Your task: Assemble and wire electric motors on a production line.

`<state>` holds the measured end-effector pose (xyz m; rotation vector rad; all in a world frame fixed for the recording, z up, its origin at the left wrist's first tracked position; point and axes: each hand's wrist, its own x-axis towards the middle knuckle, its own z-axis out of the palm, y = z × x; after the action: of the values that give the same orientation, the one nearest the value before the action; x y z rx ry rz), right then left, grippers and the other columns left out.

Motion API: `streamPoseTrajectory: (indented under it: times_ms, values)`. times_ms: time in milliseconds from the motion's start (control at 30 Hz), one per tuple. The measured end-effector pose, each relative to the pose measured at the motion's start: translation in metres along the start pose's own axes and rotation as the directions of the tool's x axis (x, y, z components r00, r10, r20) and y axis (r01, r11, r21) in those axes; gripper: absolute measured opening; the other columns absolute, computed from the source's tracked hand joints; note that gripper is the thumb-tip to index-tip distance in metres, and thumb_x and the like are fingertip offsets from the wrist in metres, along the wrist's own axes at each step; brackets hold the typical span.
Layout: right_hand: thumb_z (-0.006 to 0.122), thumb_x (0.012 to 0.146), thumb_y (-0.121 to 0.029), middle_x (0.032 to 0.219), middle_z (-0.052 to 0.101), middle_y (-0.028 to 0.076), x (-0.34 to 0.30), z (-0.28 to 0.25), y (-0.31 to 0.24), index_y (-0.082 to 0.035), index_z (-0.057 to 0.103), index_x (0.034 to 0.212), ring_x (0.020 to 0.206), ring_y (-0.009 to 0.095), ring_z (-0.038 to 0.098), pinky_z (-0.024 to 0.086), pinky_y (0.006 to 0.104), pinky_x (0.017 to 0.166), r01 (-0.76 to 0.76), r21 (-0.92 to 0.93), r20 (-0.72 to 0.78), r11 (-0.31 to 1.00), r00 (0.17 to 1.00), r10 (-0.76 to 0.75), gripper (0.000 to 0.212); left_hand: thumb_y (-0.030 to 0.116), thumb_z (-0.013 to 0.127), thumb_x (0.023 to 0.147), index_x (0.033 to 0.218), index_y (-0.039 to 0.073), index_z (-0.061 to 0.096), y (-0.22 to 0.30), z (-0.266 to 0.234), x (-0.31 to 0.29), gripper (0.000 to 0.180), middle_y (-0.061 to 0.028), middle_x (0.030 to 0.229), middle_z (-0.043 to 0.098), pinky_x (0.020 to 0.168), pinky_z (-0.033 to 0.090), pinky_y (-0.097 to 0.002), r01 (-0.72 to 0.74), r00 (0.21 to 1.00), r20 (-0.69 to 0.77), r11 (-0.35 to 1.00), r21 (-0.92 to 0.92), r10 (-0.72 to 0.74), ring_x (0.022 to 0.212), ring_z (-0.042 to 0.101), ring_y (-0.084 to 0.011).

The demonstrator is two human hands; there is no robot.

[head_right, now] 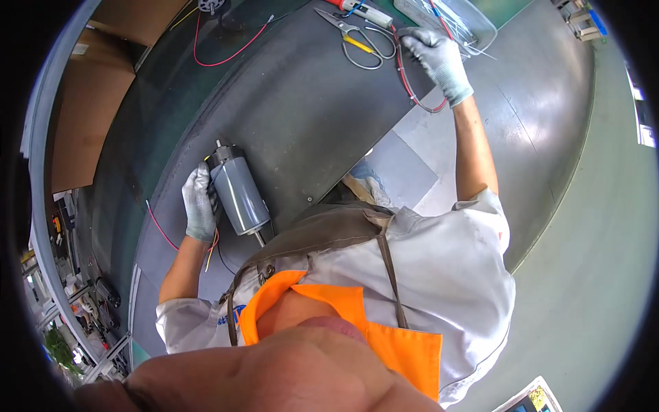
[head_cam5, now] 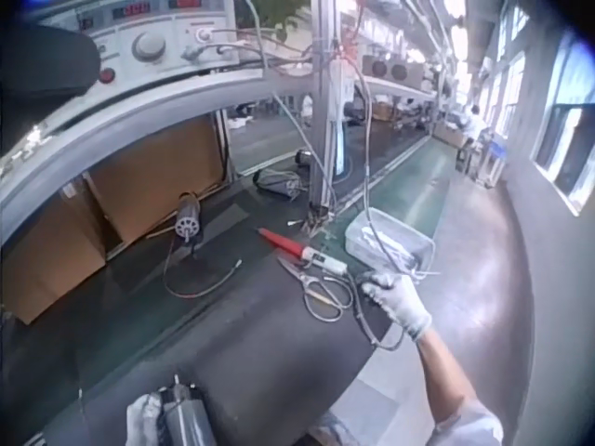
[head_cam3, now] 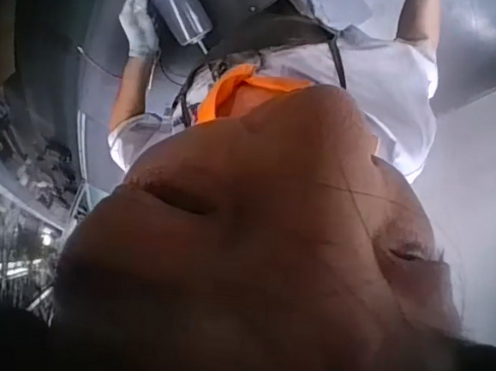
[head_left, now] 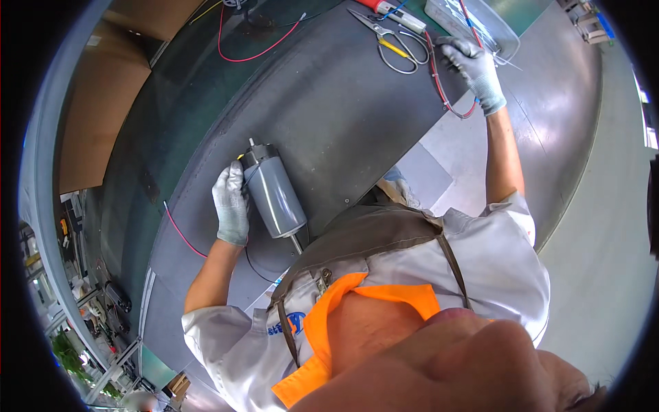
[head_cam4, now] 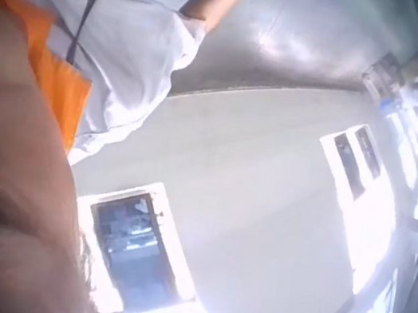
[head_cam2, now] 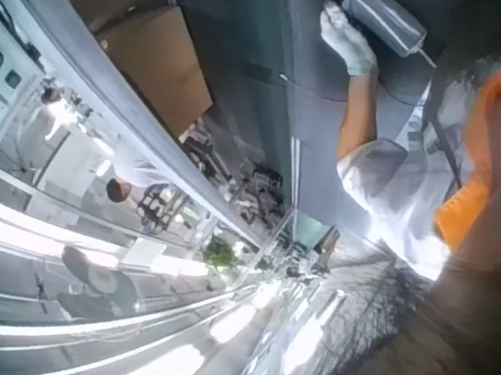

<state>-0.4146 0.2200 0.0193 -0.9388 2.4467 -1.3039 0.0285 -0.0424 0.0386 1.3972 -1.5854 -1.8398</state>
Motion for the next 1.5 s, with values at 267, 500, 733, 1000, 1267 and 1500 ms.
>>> streamPoseTrajectory:
  times_ms: [267,500,733,1000,1267,1500]
  values:
    - [0.065,0.092,-0.023,0.094,0.071,0.018,0.059,0.035,-0.041,-0.008,0.072,0.111,0.081,0.031,0.070,0.054,0.0372,0.076,0.270,-0.377,-0.048,0.886,0.949,-0.310,0.025,0.030,0.056,0.104,0.100,0.002,0.066,-0.015,0.002,0.005,0.030,0.0065,0.073,0.048,0.057,0.033,-0.0224,-0.131,0.991,0.011,0.991,0.038,0.130,0.065,0.038,-0.0033]
    - [0.059,0.093,-0.019,0.094,0.071,0.018,0.111,0.061,-0.008,-0.011,0.071,0.111,0.084,0.038,0.068,0.054,0.0463,0.076,0.364,-0.750,0.159,0.552,0.910,-0.383,0.023,0.029,0.056,0.103,0.101,-0.003,0.065,-0.021,-0.008,0.013,0.034,-0.0024,0.078,0.056,0.062,0.042,-0.0292,-0.159,0.986,-0.004,0.955,0.249,0.166,0.068,0.045,-0.0102]
    - [0.052,0.095,-0.022,0.095,0.070,0.021,0.109,0.084,0.003,-0.008,0.068,0.097,0.088,0.037,0.069,0.054,0.0488,0.076,0.387,-0.783,0.202,0.486,0.898,-0.390,0.022,0.028,0.056,0.103,0.100,-0.002,0.064,-0.018,-0.010,0.009,0.032,-0.0086,0.080,0.061,0.071,0.046,-0.0326,-0.248,0.964,0.006,0.892,0.379,0.266,0.074,0.051,-0.0149]
    - [0.041,0.105,-0.017,0.141,0.057,0.014,0.177,0.009,0.161,-0.002,0.053,0.140,0.124,0.025,0.057,0.042,0.0302,0.105,0.449,-0.460,0.248,0.766,0.893,-0.375,0.040,0.031,0.048,0.097,0.095,0.007,0.066,-0.009,0.018,0.014,0.030,-0.0186,0.099,0.067,0.082,0.051,-0.0492,-0.306,0.950,0.163,0.687,0.659,0.267,0.097,0.065,-0.0390]
    - [0.056,0.102,-0.029,0.124,0.066,0.016,0.121,0.040,-0.015,0.005,0.056,0.131,0.105,0.026,0.065,0.052,0.0329,0.091,0.380,-0.441,0.226,0.813,0.924,-0.309,0.045,0.045,0.049,0.100,0.092,0.001,0.068,0.010,-0.016,0.003,0.048,-0.0213,0.086,0.068,0.081,0.050,-0.0489,-0.292,0.956,0.213,0.596,0.748,0.200,0.089,0.066,-0.0386]
    - [0.049,0.101,-0.016,0.124,0.061,0.017,-0.062,0.115,-0.137,0.004,0.061,0.127,0.079,0.014,0.058,0.049,0.0221,0.065,0.130,0.739,0.476,0.661,0.594,-0.649,0.035,0.050,0.056,0.094,0.088,0.012,0.071,0.044,-0.047,0.021,0.042,-0.0008,0.071,0.062,0.051,0.046,-0.0322,0.021,0.816,0.457,0.809,0.588,-0.353,0.058,0.056,-0.0140]
